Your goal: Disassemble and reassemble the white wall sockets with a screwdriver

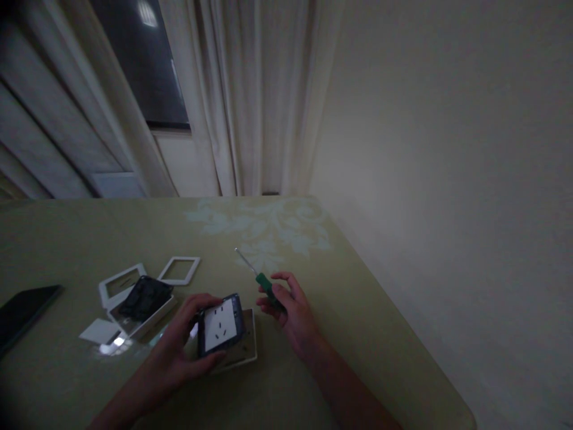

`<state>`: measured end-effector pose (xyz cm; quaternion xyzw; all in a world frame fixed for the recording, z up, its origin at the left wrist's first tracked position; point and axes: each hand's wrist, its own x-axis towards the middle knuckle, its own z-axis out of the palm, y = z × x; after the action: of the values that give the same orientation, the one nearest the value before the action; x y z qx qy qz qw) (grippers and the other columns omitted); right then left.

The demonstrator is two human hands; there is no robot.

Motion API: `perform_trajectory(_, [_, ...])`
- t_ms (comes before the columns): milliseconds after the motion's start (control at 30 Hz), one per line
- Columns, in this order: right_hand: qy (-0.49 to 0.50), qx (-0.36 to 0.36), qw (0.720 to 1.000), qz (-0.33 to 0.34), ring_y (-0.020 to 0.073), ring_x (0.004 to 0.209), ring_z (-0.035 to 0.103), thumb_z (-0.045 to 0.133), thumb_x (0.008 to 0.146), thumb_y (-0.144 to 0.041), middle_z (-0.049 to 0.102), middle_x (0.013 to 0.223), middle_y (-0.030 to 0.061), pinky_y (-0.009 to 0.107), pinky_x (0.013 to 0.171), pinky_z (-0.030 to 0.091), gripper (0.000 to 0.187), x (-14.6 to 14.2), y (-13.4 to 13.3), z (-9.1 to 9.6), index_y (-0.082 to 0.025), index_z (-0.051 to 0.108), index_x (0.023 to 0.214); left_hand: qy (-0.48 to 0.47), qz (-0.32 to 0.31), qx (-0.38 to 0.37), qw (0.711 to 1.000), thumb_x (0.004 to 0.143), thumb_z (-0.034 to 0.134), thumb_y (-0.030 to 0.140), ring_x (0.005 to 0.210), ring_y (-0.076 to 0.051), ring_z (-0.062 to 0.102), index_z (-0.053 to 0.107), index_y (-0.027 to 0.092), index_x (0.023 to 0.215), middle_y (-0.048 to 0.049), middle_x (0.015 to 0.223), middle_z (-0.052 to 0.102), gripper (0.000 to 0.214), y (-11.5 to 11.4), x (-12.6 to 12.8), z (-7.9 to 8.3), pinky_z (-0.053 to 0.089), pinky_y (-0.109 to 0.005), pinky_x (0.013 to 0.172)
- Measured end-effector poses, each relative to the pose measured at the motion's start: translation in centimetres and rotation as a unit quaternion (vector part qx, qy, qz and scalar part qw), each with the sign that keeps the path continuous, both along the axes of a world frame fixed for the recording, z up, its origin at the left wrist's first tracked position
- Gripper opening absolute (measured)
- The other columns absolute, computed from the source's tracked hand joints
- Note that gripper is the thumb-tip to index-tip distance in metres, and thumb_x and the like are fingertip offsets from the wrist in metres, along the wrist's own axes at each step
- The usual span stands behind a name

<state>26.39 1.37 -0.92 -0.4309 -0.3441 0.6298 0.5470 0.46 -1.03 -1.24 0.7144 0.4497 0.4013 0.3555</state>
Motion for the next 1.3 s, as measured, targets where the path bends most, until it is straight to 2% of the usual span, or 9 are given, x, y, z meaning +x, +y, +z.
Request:
perform_trajectory(200, [-0.099, 0.073, 0.991, 0.054, 0.0159, 0.079, 0.067, 0.076, 0.091, -0.047, 0.07, 0.093, 0.0046, 0.026, 0.066, 0.055, 0.031, -0.2, 0.0, -0.5, -0.019, 0.084, 0.103, 0.021, 0.047, 0.021, 0.998, 0.086, 0.085, 0.038, 0.131, -0.035, 0.061, 0.06, 0.031, 0.14, -0.0105, 0.141, 0.057, 0.06, 1.2, -1.7, 0.0, 0.057, -0.052, 0.11])
perform_trajectory(333, [-0.174, 0.133, 0.974, 0.06, 0.0163, 0.086, 0.067, 0.079, 0.09, -0.043, 0.065, 0.111, 0.0058, 0.032, 0.079, 0.058, 0.033, -0.3, -0.2, -0.4, -0.023, 0.084, 0.116, 0.002, 0.062, 0.027, 0.998, 0.09, 0.083, 0.039, 0.131, -0.032, 0.06, 0.06, 0.032, 0.142, -0.009, 0.14, 0.055, 0.057, 1.3, -1.8, 0.5, 0.057, -0.05, 0.111])
perform_trajectory(467, [-0.227, 0.185, 0.954, 0.056, 0.0206, 0.104, 0.067, 0.087, 0.084, -0.038, 0.053, 0.134, 0.0091, 0.039, 0.096, 0.06, 0.054, -1.1, -1.2, -0.2, -0.027, 0.076, 0.136, -0.044, 0.028, -0.003, 0.999, 0.091, 0.082, 0.041, 0.131, -0.032, 0.062, 0.063, 0.033, 0.142, -0.0097, 0.141, 0.056, 0.055, 0.6, -0.7, 0.8, 0.058, -0.047, 0.11])
perform_trajectory(600, [-0.28, 0.261, 0.921, 0.072, 0.024, 0.118, 0.067, 0.078, 0.092, -0.034, 0.043, 0.147, 0.0133, 0.044, 0.107, 0.059, 0.07, -2.0, -2.4, 0.0, -0.028, 0.055, 0.158, -0.112, -0.02, -0.058, 0.992, 0.091, 0.084, 0.044, 0.128, -0.032, 0.066, 0.071, 0.032, 0.136, -0.0099, 0.142, 0.058, 0.048, -0.4, 0.6, 1.0, 0.06, -0.043, 0.107])
perform_trajectory(767, [-0.341, 0.305, 0.886, 0.077, 0.032, 0.14, 0.057, 0.083, 0.089, -0.03, 0.04, 0.152, 0.014, 0.049, 0.119, 0.051, 0.077, -1.9, -2.9, -0.2, -0.029, 0.052, 0.16, -0.151, -0.023, -0.06, 0.987, 0.089, 0.085, 0.051, 0.128, -0.033, 0.066, 0.077, 0.031, 0.13, -0.0104, 0.136, 0.064, 0.047, -0.5, 1.0, 1.1, 0.06, -0.041, 0.105])
perform_trajectory(867, [-0.369, 0.319, 0.871, 0.059, 0.0331, 0.142, 0.055, 0.085, 0.092, -0.041, 0.043, 0.15, 0.0135, 0.05, 0.12, 0.051, 0.072, -1.8, -2.7, -0.6, -0.03, 0.057, 0.158, -0.16, -0.008, -0.074, 0.984, 0.088, 0.084, 0.058, 0.127, -0.033, 0.068, 0.079, 0.028, 0.124, -0.0103, 0.134, 0.069, 0.047, -0.4, 0.9, 1.3, 0.059, -0.041, 0.106])
perform_trajectory(1000, [-0.375, 0.342, 0.861, 0.031, 0.0305, 0.129, 0.063, 0.085, 0.094, -0.049, 0.047, 0.143, 0.0129, 0.047, 0.111, 0.058, 0.064, -1.8, -2.7, -1.0, -0.033, 0.064, 0.152, -0.182, 0.017, -0.143, 0.973, 0.09, 0.08, 0.061, 0.121, -0.032, 0.072, 0.078, 0.027, 0.124, -0.0085, 0.131, 0.076, 0.048, -0.6, 0.9, 1.4, 0.061, -0.039, 0.1])
perform_trajectory(1100, [-0.373, 0.374, 0.849, 0.015, 0.0285, 0.121, 0.066, 0.086, 0.093, -0.048, 0.051, 0.136, 0.0118, 0.043, 0.103, 0.063, 0.058, -1.9, -2.8, -1.1, -0.034, 0.07, 0.147, -0.196, 0.012, -0.175, 0.965, 0.093, 0.076, 0.061, 0.121, -0.033, 0.073, 0.077, 0.026, 0.125, -0.0084, 0.128, 0.079, 0.047, -0.8, 1.0, 1.0, 0.06, -0.041, 0.101])
perform_trajectory(1300, [-0.376, 0.407, 0.832, -0.037, 0.0243, 0.108, 0.069, 0.08, 0.098, -0.042, 0.058, 0.121, 0.0088, 0.038, 0.095, 0.064, 0.034, -2.2, -2.8, -0.8, -0.033, 0.08, 0.131, -0.191, 0.011, -0.181, 0.965, 0.098, 0.069, 0.064, 0.118, -0.031, 0.074, 0.078, 0.026, 0.121, -0.0069, 0.122, 0.081, 0.045, -0.9, 1.5, 0.8, 0.058, -0.042, 0.105])
